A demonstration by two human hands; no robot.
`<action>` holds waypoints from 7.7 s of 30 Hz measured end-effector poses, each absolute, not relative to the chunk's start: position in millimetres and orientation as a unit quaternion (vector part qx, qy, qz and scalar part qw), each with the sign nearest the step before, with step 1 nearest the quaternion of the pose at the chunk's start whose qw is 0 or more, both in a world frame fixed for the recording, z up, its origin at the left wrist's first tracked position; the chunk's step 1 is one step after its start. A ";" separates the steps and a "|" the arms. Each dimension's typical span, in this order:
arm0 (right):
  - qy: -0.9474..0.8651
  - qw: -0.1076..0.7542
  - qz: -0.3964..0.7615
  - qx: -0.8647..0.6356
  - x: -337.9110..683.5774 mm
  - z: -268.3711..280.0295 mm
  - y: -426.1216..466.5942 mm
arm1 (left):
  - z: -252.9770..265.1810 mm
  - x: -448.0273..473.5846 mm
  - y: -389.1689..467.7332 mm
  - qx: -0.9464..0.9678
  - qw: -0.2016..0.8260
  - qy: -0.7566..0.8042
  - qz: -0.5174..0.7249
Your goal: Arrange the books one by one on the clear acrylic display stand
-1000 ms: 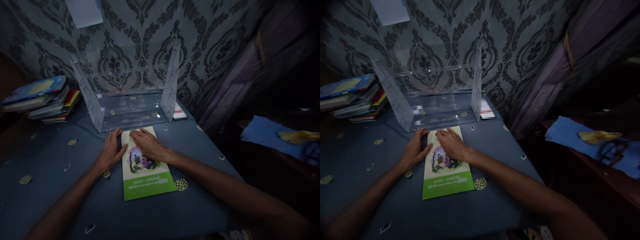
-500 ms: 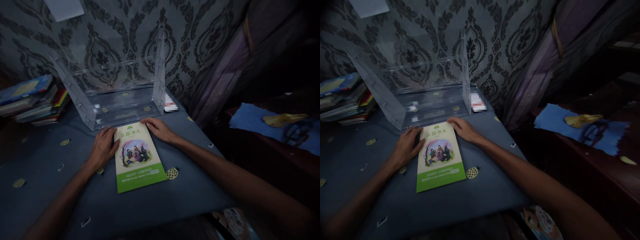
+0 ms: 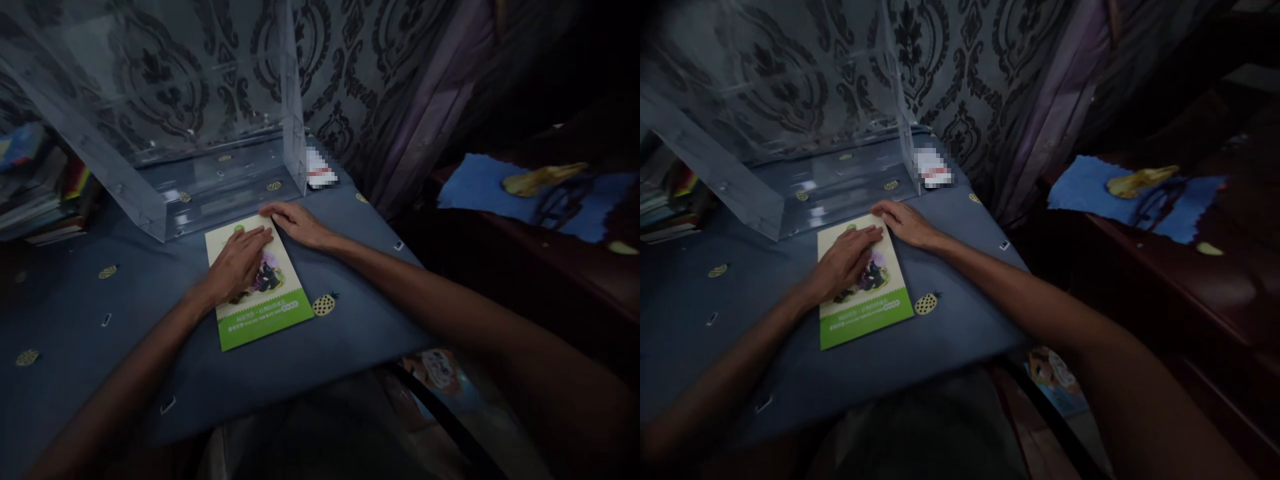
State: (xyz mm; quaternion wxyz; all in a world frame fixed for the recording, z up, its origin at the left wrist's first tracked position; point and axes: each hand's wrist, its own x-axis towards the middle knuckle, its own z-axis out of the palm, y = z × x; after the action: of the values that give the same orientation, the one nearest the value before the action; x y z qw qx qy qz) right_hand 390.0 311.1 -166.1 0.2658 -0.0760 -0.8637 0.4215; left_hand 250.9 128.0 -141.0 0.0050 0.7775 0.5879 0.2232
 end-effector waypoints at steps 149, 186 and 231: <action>-0.829 0.206 0.491 -0.169 425.5 -129.3 241.8 | -108.1 261.9 127.5 0.679 -0.048 0.724 0.110; -0.808 0.345 0.444 -0.176 420.0 -143.5 277.1 | -95.3 301.5 121.4 0.661 -0.039 0.750 -0.001; -0.879 0.270 0.367 -0.140 421.3 -147.8 276.7 | -107.9 307.2 115.6 0.644 -0.073 0.761 -0.016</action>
State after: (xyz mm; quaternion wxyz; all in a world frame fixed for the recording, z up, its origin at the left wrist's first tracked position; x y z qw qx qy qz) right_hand 421.3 276.7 -147.8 0.2700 -0.1396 -0.8791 0.3670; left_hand 307.2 115.6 -107.9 -0.0733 0.6443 0.7610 -0.0160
